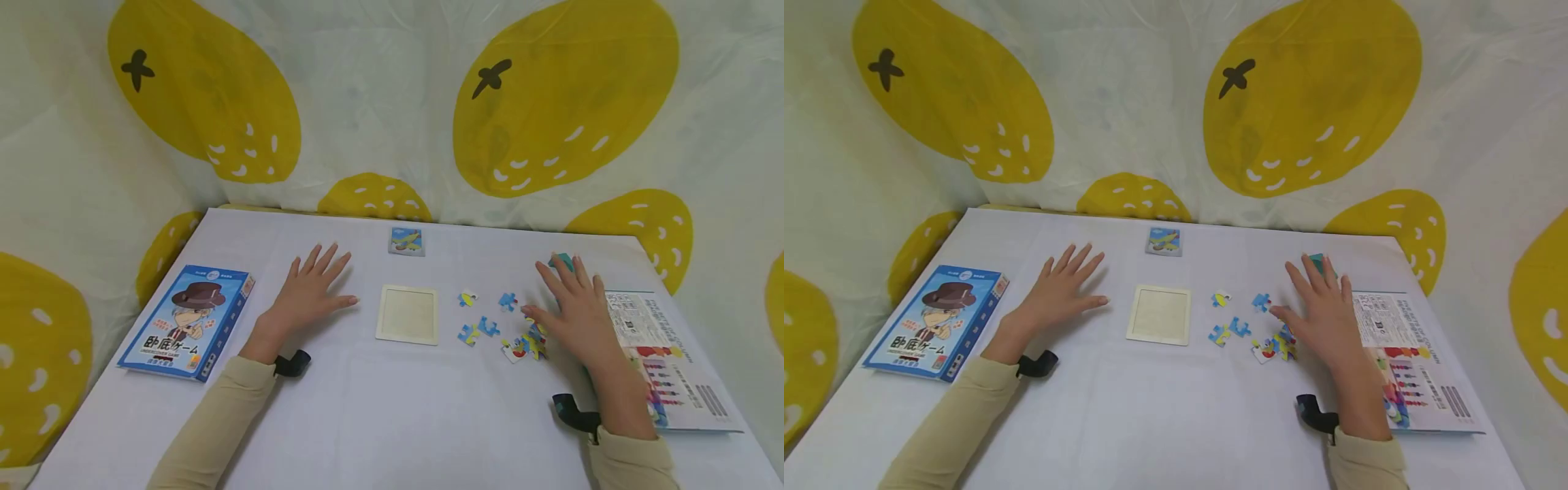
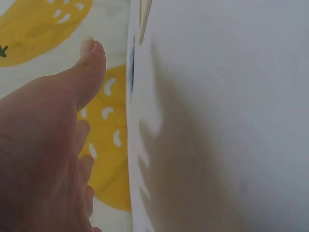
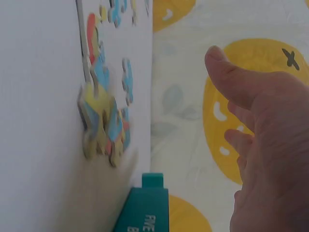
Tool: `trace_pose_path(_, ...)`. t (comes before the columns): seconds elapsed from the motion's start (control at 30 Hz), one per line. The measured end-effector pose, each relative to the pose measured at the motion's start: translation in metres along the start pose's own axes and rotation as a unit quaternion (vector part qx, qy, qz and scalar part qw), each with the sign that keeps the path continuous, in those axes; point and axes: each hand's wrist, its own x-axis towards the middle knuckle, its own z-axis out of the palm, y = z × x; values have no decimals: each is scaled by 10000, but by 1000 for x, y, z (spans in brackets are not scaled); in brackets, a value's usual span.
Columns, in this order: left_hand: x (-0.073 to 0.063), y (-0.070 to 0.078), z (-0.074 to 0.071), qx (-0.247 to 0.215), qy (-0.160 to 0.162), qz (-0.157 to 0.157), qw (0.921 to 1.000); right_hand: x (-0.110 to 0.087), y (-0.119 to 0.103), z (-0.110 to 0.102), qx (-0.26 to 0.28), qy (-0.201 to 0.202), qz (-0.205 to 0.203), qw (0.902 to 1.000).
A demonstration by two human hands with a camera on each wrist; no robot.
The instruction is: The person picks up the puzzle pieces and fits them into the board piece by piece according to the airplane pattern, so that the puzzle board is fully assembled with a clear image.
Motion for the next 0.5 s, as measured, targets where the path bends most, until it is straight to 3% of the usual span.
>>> trace_pose_path(0.27,0,14,5,-67,-116,200,9997,4,-17,12,92,-525,-271,9982)
trace_pose_path(0.5,0,27,10,-251,-331,375,9984,7,-31,23,526,-1087,-256,9924)
